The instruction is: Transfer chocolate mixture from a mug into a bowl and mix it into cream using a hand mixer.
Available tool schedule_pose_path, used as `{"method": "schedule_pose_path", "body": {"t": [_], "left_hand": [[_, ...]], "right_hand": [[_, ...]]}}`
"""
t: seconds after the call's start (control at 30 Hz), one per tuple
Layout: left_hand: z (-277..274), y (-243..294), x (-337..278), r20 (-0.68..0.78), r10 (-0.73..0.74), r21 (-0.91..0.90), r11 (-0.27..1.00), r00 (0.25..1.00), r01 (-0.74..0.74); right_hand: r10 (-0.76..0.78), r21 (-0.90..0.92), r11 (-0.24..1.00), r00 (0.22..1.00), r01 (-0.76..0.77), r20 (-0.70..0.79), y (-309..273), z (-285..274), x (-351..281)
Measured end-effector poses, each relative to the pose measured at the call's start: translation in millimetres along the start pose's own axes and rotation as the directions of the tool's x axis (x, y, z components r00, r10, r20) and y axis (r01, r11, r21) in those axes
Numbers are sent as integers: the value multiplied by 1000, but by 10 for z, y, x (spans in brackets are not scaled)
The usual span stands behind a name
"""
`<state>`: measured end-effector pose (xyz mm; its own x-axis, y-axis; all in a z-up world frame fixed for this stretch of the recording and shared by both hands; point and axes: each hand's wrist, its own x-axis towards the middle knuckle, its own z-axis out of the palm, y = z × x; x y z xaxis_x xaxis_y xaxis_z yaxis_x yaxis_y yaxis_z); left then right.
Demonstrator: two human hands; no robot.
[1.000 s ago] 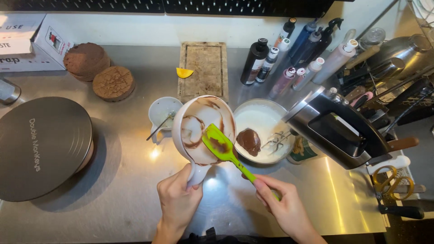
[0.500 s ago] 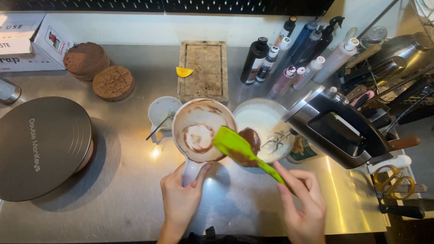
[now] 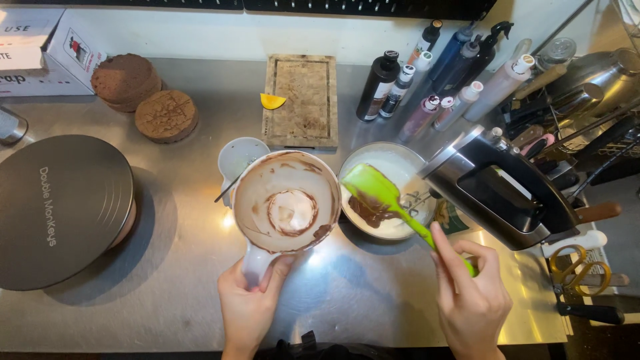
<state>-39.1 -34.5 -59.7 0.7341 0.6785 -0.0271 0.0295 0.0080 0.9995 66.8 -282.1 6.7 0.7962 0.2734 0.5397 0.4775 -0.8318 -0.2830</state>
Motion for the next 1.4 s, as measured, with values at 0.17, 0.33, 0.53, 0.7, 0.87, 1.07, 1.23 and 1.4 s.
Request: {"method": "schedule_pose_path", "body": {"t": [0.17,0.33,0.53,0.7,0.87,1.07,1.23,1.4], "left_hand": [[66,189,72,74,-24,-62,998,997,28],[185,228,1,206,-87,-111,988,975,112],[51,79,-52,146,-5,-84,996,989,17],[80,10,-46,150,-65,-105,991,987,81],[-103,53,64,44,27,-77,997,999,-23],[-268,85,119,-15,92,-73,993,996,-93],[-276,443,177,120,524,456,726,843,-515],[-290,897,235,496,662,414,389,562,-823]], "right_hand": [[137,252,959,990,-130,-13,-53,52,-35],[103,496,865,994,-75,-30,-383,215,-5],[93,524,848,996,-86,13,-235,268,-28],[90,441,896,994,-56,-55,-81,231,-58],[49,364,931,994,-12,-93,79,226,-179],[128,402,907,991,-127,25,213,119,-203],[215,628,714,950,-311,226,86,-254,174],[-401,50,916,914,398,61,-46,-582,599]]}}
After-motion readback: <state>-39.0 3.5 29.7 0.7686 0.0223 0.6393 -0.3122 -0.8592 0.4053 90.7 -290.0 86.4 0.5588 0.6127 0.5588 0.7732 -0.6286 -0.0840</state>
